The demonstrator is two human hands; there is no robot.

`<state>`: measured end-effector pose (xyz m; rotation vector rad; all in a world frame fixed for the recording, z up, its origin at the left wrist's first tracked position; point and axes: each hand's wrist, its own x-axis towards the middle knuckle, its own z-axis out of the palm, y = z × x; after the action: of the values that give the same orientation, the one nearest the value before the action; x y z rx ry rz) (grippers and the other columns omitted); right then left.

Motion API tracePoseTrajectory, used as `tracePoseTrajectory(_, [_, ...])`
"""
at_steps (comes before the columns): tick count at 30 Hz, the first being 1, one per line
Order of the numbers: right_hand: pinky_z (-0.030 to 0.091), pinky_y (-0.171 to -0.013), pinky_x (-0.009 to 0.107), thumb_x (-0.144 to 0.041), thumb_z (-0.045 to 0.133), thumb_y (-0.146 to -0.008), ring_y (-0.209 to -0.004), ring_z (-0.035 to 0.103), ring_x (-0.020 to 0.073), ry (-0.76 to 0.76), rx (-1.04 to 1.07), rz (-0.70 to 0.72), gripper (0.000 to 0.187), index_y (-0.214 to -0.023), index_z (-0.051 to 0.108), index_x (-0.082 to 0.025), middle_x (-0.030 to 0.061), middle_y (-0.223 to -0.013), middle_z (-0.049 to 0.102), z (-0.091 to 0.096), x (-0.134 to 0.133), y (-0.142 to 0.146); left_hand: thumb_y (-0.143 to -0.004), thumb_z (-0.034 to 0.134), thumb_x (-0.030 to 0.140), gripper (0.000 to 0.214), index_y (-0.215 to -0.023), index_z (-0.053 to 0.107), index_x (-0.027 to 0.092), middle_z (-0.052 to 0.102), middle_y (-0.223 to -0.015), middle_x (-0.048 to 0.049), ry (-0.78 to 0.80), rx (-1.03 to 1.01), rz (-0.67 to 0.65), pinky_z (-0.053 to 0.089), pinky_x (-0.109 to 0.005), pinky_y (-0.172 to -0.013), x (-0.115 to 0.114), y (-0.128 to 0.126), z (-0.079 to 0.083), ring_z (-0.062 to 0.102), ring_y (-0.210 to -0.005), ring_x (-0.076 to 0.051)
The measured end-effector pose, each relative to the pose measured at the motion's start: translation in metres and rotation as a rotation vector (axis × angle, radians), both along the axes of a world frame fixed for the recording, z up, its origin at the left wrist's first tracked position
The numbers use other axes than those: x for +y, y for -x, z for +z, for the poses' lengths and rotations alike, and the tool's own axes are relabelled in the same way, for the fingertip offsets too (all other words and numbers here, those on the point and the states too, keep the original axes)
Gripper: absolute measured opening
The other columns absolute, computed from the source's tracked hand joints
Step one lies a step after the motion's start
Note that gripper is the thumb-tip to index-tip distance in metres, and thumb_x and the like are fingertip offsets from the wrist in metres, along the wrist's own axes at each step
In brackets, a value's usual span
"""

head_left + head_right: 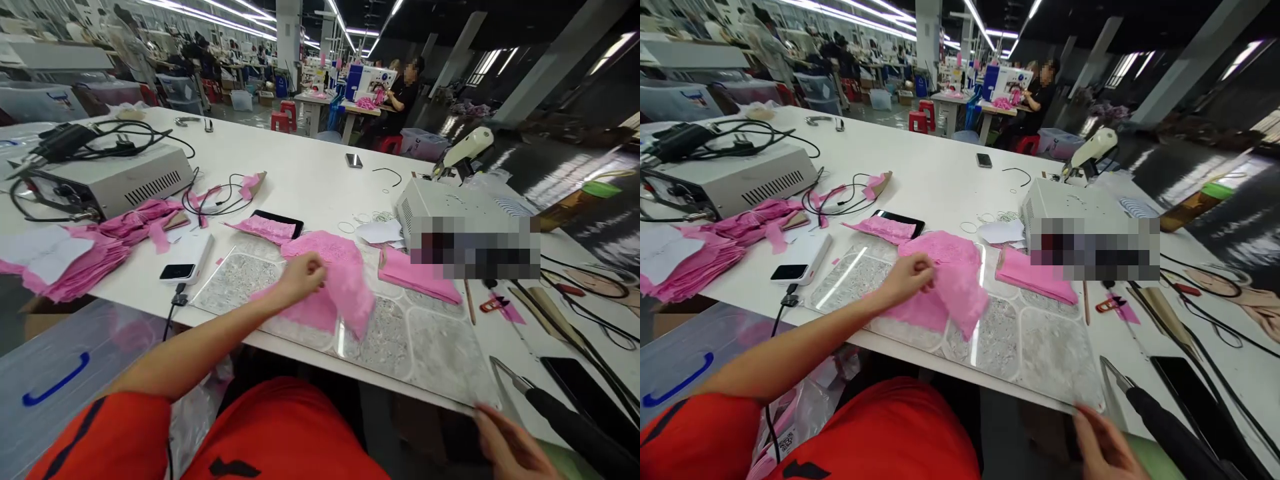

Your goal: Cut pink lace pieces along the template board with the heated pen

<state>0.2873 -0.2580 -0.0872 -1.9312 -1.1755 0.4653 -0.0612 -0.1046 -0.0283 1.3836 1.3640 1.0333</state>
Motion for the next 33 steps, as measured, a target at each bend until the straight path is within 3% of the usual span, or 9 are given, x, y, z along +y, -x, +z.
tracePoseTrajectory(1, [0.053, -0.049, 0.030, -0.046, 0.067, -0.071, -0.064, 0.067, 0.0222, 0.002, -0.021, 0.044, 0.030, -0.089, 0.070, -0.022, 0.0066, -0.079, 0.072, 0.001, 0.003, 0.019, -0.076, 0.053, 0.021, 0.006, -0.078, 0.052, 0.015, 0.060, -0.062, 0.0003, 0.009, -0.013, 0.039, 0.051, -0.025, -0.050, -0.005, 0.016, -0.007, 0.062, -0.055, -0.014])
tracePoseTrajectory(6, [0.055, -0.064, 0.028, -0.031, 0.059, -0.081, -0.072, 0.065, 0.0165, -0.246, -0.198, 0.649, 0.016, -0.091, 0.068, -0.023, 0.0048, -0.085, 0.069, 0.010, 0.051, 0.115, -0.072, 0.052, 0.023, 0.006, -0.073, 0.053, 0.017, 0.059, -0.062, 0.0020, -0.074, 0.226, 0.153, 0.043, -0.022, -0.051, -0.029, 0.063, -0.032, 0.058, -0.057, -0.013])
tracePoseTrajectory(9, [0.055, -0.072, 0.030, -0.024, 0.058, -0.081, -0.082, 0.065, 0.0177, -0.298, -0.345, 0.809, 0.019, -0.098, 0.065, -0.021, 0.0060, -0.091, 0.067, 0.009, 0.077, 0.148, -0.075, 0.050, 0.023, 0.008, -0.076, 0.056, 0.018, 0.059, -0.063, 0.0022, -0.115, 0.419, 0.185, 0.040, -0.024, -0.054, -0.041, 0.073, -0.036, 0.054, -0.057, -0.013])
tracePoseTrajectory(11, [0.055, -0.074, 0.031, -0.021, 0.056, -0.083, -0.084, 0.064, 0.0180, -0.313, -0.423, 0.851, 0.017, -0.096, 0.065, -0.021, 0.0059, -0.090, 0.067, 0.005, 0.087, 0.156, -0.076, 0.049, 0.022, 0.009, -0.078, 0.057, 0.019, 0.062, -0.068, 0.0008, -0.149, 0.516, 0.193, 0.042, -0.027, -0.061, -0.047, 0.076, -0.037, 0.056, -0.062, -0.015])
tracePoseTrajectory(16, [0.053, -0.070, 0.029, -0.018, 0.051, -0.086, -0.078, 0.063, 0.0159, -0.372, -0.486, 0.901, 0.015, -0.090, 0.065, -0.022, 0.0039, -0.084, 0.066, -0.005, 0.095, 0.157, -0.075, 0.049, 0.015, 0.008, -0.077, 0.055, 0.019, 0.067, -0.101, -0.0053, -0.261, 0.623, 0.204, 0.040, -0.039, -0.088, -0.062, 0.085, -0.042, 0.058, -0.098, -0.022])
tracePoseTrajectory(24, [0.054, -0.068, 0.028, -0.018, 0.051, -0.086, -0.076, 0.063, 0.0155, -0.398, -0.474, 0.974, 0.014, -0.089, 0.064, -0.022, 0.0037, -0.081, 0.065, 0.001, 0.095, 0.165, -0.079, 0.050, 0.014, 0.007, -0.081, 0.055, 0.019, 0.063, -0.111, -0.0081, -0.296, 0.776, 0.221, 0.038, -0.046, -0.092, -0.081, 0.093, -0.049, 0.055, -0.107, -0.025])
tracePoseTrajectory(30, [0.056, -0.070, 0.028, -0.020, 0.056, -0.083, -0.082, 0.064, 0.0166, -0.398, -0.448, 1.045, 0.020, -0.103, 0.061, -0.022, 0.0059, -0.090, 0.064, 0.001, 0.097, 0.162, -0.083, 0.057, 0.023, 0.034, -0.117, 0.057, 0.021, 0.054, -0.127, -0.0120, -0.480, 0.798, 0.038, 0.042, -0.044, -0.098, -0.088, 0.118, -0.050, 0.050, -0.118, -0.026])
tracePoseTrajectory(33, [0.055, -0.065, 0.027, -0.018, 0.053, -0.085, -0.076, 0.064, 0.0156, -0.397, -0.423, 1.084, 0.015, -0.095, 0.063, -0.023, 0.0041, -0.085, 0.064, 0.000, 0.101, 0.163, -0.086, 0.058, 0.027, 0.017, -0.101, 0.066, 0.024, 0.055, -0.126, -0.0102, -0.483, 0.846, -0.089, 0.044, -0.044, -0.096, -0.086, 0.129, -0.051, 0.052, -0.116, -0.026])
